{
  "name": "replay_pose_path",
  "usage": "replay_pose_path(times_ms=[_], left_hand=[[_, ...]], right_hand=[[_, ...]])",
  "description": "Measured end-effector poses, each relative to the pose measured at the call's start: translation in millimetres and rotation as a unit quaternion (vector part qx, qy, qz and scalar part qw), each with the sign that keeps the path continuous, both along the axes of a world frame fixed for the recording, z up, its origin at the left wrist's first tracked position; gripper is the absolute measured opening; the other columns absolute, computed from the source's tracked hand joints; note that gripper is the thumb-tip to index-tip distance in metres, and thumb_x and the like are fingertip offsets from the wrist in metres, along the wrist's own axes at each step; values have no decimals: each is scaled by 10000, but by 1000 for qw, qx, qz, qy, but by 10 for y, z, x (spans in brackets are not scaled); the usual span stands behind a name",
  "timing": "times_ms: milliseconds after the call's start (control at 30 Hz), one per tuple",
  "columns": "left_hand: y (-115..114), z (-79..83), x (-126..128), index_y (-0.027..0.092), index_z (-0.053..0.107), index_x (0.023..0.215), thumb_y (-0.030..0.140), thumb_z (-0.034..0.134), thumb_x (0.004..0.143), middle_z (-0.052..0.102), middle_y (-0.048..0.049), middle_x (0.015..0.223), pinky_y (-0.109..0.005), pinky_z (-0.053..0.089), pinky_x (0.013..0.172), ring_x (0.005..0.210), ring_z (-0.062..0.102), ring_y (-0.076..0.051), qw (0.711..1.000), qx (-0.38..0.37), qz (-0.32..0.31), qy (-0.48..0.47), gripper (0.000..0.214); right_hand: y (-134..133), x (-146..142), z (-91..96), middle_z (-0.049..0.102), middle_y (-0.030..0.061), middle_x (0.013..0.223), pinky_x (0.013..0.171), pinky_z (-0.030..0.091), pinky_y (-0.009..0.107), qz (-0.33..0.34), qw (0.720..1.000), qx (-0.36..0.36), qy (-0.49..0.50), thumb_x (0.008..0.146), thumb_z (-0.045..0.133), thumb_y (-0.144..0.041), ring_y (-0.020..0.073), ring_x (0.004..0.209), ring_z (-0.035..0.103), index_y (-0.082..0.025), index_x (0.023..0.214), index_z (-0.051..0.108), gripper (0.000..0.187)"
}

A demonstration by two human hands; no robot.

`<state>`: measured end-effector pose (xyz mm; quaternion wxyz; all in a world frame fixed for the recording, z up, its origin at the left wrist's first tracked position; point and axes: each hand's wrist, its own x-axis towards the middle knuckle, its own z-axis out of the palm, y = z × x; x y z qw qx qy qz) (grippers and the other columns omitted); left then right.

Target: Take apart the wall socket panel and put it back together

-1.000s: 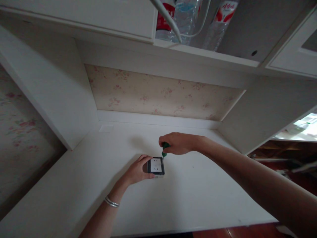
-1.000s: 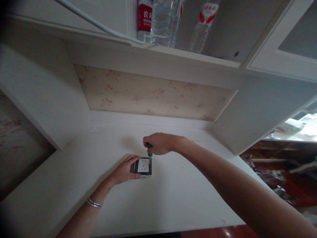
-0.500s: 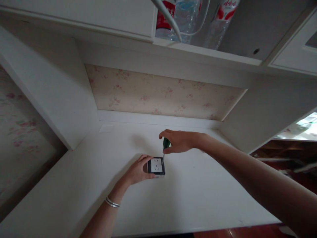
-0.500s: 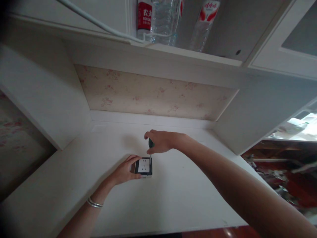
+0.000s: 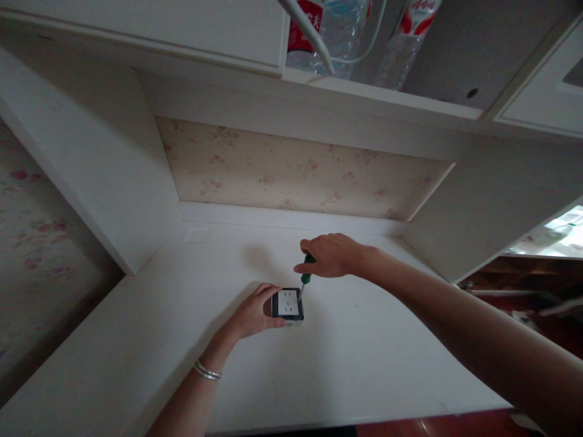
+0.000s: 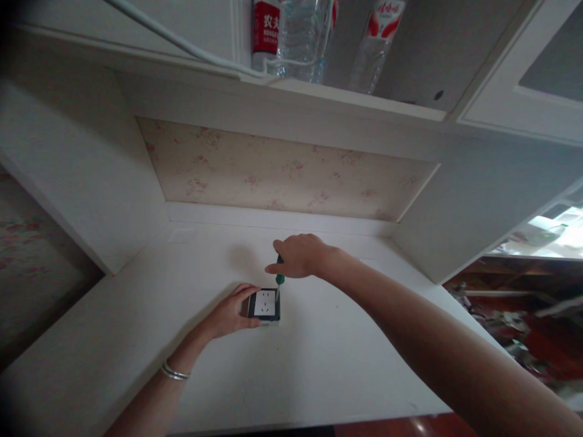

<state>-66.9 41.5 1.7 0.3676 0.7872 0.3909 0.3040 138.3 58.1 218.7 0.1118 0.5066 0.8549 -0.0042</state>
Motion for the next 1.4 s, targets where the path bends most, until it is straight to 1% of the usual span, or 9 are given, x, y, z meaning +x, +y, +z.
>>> replay_pose_path(times_ms=[167,267,433,567,733,900,1067,1233,1400], left_hand=[[8,-8,-2,266,504,1246,425,795,588,494,-57,1255,-350,418,968,1123,499,-240,1000,3,-4,5,737],[12,-11,-4,267,505,1249,416,797,590,492,-59,1253,-352,410,978,1126,495,-242,1000,4,-1,5,737],[20,-27,-4,261,507,1249,395,801,588,494,-66,1235,-351,421,962,1108,502,-239,1000,3,-6,3,735],[21,-29,-3,258,503,1253,390,800,587,489,-68,1245,-352,411,974,1116,498,-239,1000,6,-3,4,741],[10,-11,-1,270,507,1254,409,794,589,502,-68,1245,-336,433,940,1098,515,-237,1000,-2,-4,1,738],[4,-12,3,262,513,1255,429,790,584,502,-75,1253,-342,427,948,1111,510,-245,1000,2,0,5,745],[9,-10,-2,267,495,1284,451,788,582,492,-72,1277,-350,413,975,1144,494,-250,1000,8,3,22,783],[21,-72,27,252,437,1340,497,758,613,450,-86,1352,-371,372,1029,1222,445,-263,999,12,18,38,831],[36,-166,31,209,369,1392,512,760,602,375,-127,1428,-434,310,1078,1306,354,-304,998,18,43,30,932]], right_hand=[[11,26,-42,646,110,1027,721,426,317,60,997,-37,31,830,522,-473,243,902,607,-202,1065,573,362],[16,39,-65,643,140,1011,703,427,350,17,1000,-1,9,852,425,-571,278,887,611,-181,1072,580,473],[10,50,-31,622,100,1087,695,429,281,89,991,-75,58,780,596,-435,211,883,613,-203,1131,542,425],[-7,54,-31,661,139,939,649,429,318,8,1000,-21,15,820,504,-535,261,836,620,-156,1080,578,465],[-26,73,-77,661,92,1028,679,437,270,76,994,-46,70,764,618,-432,207,855,623,-201,1140,564,445],[-51,73,-108,671,170,798,655,436,362,-51,995,82,-15,839,363,-641,299,795,637,-133,836,698,608],[-128,305,-143,647,127,669,570,397,313,-152,975,150,70,842,331,-655,247,660,614,-155,761,694,623],[-332,603,-468,604,46,597,486,367,257,-272,901,91,326,826,408,-644,149,506,538,-178,841,677,538],[-719,591,-1118,640,85,846,470,402,218,-329,678,-147,641,826,499,-582,113,577,556,-135,946,646,485]])
